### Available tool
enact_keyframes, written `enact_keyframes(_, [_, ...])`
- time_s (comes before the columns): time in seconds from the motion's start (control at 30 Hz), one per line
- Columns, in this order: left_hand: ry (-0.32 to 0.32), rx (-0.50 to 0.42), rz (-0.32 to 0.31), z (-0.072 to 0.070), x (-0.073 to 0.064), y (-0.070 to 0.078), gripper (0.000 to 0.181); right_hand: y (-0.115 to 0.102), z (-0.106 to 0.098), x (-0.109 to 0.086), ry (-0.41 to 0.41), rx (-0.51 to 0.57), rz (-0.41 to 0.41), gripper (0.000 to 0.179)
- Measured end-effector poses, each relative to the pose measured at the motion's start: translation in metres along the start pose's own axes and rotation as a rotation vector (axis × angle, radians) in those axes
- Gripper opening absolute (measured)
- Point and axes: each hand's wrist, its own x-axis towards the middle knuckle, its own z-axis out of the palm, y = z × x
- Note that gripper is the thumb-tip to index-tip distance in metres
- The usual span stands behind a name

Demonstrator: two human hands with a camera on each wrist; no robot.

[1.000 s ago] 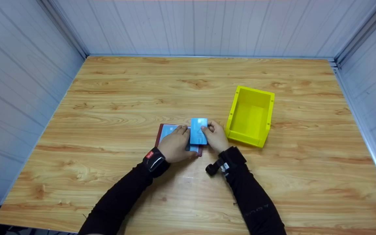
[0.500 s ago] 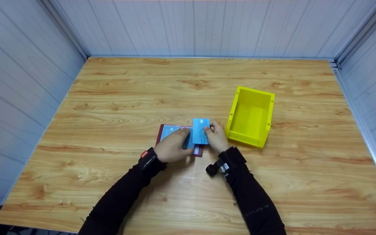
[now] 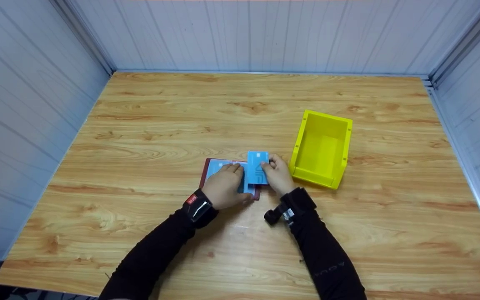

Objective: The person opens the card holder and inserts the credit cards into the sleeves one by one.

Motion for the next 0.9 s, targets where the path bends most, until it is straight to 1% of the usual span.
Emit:
enact_keyframes(0.1, [0.030, 0.059, -0.004, 0.002, 0.002, 0.003, 0.084, 0.000, 0.000, 0.000, -0.005, 0.002, 0.003, 0.008])
enact_keyframes(0.17, [0.043, 0.066, -0.012, 0.003, 0.002, 0.004, 0.085, 0.000, 0.000, 0.000, -0.009, 0.001, 0.006, 0.008])
enact_keyframes(0.27, [0.042, 0.054, -0.009, 0.005, 0.002, 0.004, 0.089, -0.001, 0.001, 0.000, -0.012, 0.000, 0.017, 0.009])
enact_keyframes(0.33, [0.044, 0.030, 0.005, 0.005, 0.002, 0.003, 0.086, -0.002, 0.000, 0.001, -0.018, -0.003, 0.023, 0.009])
enact_keyframes(0.5, [0.035, -0.100, 0.047, -0.001, -0.001, -0.002, 0.070, -0.003, -0.001, 0.003, -0.029, 0.003, 0.036, 0.010])
enact_keyframes(0.57, [0.036, -0.141, 0.058, -0.003, -0.002, -0.003, 0.067, -0.004, -0.001, 0.003, -0.030, 0.016, 0.043, 0.010])
enact_keyframes(0.63, [0.045, -0.156, 0.065, -0.004, -0.004, -0.003, 0.065, -0.005, -0.001, 0.003, -0.035, 0.035, 0.048, 0.010])
enact_keyframes(0.73, [0.073, -0.175, 0.054, -0.004, -0.006, -0.003, 0.064, -0.006, -0.001, 0.003, -0.043, 0.078, 0.070, 0.010])
enact_keyframes(0.83, [0.101, -0.242, 0.025, -0.004, -0.011, -0.004, 0.065, -0.007, -0.001, 0.003, -0.049, 0.117, 0.075, 0.009])
enact_keyframes(0.9, [0.108, -0.300, -0.001, -0.007, -0.014, -0.006, 0.068, -0.006, 0.000, 0.003, -0.054, 0.139, 0.068, 0.008])
